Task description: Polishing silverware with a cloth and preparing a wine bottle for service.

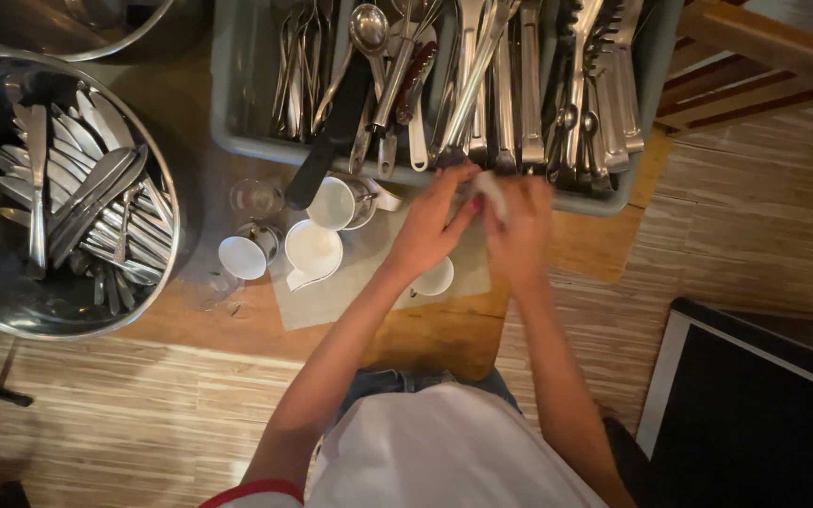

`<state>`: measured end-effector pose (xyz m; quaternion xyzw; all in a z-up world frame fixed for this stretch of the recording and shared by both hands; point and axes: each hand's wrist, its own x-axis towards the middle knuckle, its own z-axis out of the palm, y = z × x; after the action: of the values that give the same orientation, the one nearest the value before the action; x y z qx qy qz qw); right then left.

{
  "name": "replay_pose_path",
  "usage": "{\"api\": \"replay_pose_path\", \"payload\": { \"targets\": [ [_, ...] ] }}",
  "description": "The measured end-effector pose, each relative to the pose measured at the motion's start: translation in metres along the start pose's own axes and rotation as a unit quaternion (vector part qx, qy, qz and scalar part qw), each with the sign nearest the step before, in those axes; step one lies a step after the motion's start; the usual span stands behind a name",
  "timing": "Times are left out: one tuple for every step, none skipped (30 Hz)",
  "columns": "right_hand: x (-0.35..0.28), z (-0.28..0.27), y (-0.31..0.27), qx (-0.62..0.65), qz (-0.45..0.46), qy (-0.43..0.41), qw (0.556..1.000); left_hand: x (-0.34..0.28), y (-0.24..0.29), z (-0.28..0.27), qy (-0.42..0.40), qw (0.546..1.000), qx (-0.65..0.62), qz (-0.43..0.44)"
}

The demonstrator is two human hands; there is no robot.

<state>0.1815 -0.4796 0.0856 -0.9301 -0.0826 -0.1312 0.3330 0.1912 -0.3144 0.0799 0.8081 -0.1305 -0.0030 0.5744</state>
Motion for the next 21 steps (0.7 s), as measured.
{"api": "replay_pose_path", "payload": {
  "targets": [
    [-0.005,-0.004,0.008,-0.001,0.002,-0.001,1.000,-0.002,-0.001,0.001,-0.001,1.000,-0.001,-0.001],
    [-0.010,-0.008,0.016,-0.009,0.025,0.007,1.000,-0.003,-0.001,0.001,-0.002,1.000,0.009,0.017],
    [-0.011,-0.012,0.026,-0.018,0.046,0.017,0.999,-0.002,-0.003,0.002,-0.001,0.999,0.019,0.038],
    [-0.009,-0.015,0.025,-0.019,0.045,0.018,0.999,-0.001,0.003,-0.001,-0.001,0.999,0.018,0.040],
    [-0.008,-0.018,0.023,0.002,0.068,0.027,0.997,-0.001,0.009,-0.004,-0.004,1.000,-0.025,0.006],
    [-0.007,-0.021,0.021,0.023,0.090,0.036,0.995,-0.002,0.014,-0.008,-0.007,0.997,-0.068,-0.028],
    [-0.003,-0.019,0.012,0.024,0.091,0.036,0.995,-0.003,0.014,-0.011,-0.008,0.997,-0.067,-0.028],
    [0.001,-0.018,0.004,-0.013,0.072,0.033,0.997,-0.004,0.014,-0.015,-0.004,0.997,-0.074,-0.038],
    [0.006,-0.016,-0.005,-0.050,0.053,0.031,0.997,-0.004,0.014,-0.019,0.000,0.996,-0.081,-0.046],
    [0.009,-0.009,-0.013,-0.049,0.053,0.031,0.997,-0.007,0.012,-0.022,0.000,0.996,-0.080,-0.046],
    [0.012,-0.003,-0.022,-0.041,0.041,0.023,0.998,-0.010,0.010,-0.025,0.013,0.994,-0.093,-0.062],
    [0.014,0.004,-0.032,-0.034,0.028,0.015,0.999,-0.014,0.008,-0.029,0.027,0.991,-0.107,-0.077],
    [0.017,0.013,-0.041,-0.032,0.027,0.014,0.999,-0.016,0.010,-0.036,0.028,0.991,-0.106,-0.078],
    [0.020,0.022,-0.049,-0.045,0.019,-0.012,0.999,-0.018,0.012,-0.043,0.049,0.993,-0.080,-0.066],
    [0.023,0.031,-0.058,-0.057,0.011,-0.038,0.998,-0.020,0.013,-0.051,0.070,0.995,-0.054,-0.053],
    [0.027,0.037,-0.065,-0.055,0.010,-0.039,0.998,-0.020,0.013,-0.058,0.072,0.995,-0.052,-0.054],
    [0.031,0.044,-0.072,-0.043,-0.009,-0.039,0.998,-0.021,0.012,-0.067,0.089,0.992,-0.054,-0.078],
    [0.035,0.050,-0.079,-0.031,-0.028,-0.039,0.998,-0.021,0.012,-0.075,0.105,0.988,-0.057,-0.101],
    [0.036,0.054,-0.081,-0.030,-0.029,-0.039,0.998,-0.022,0.007,-0.079,0.107,0.988,-0.056,-0.101],
    [0.037,0.057,-0.084,-0.029,-0.025,-0.039,0.999,-0.024,0.002,-0.082,0.100,0.975,-0.161,-0.118],
    [0.036,0.060,-0.085,-0.028,-0.019,-0.039,0.999,-0.026,-0.003,-0.084,0.092,0.950,-0.265,-0.134]
  ]
}}
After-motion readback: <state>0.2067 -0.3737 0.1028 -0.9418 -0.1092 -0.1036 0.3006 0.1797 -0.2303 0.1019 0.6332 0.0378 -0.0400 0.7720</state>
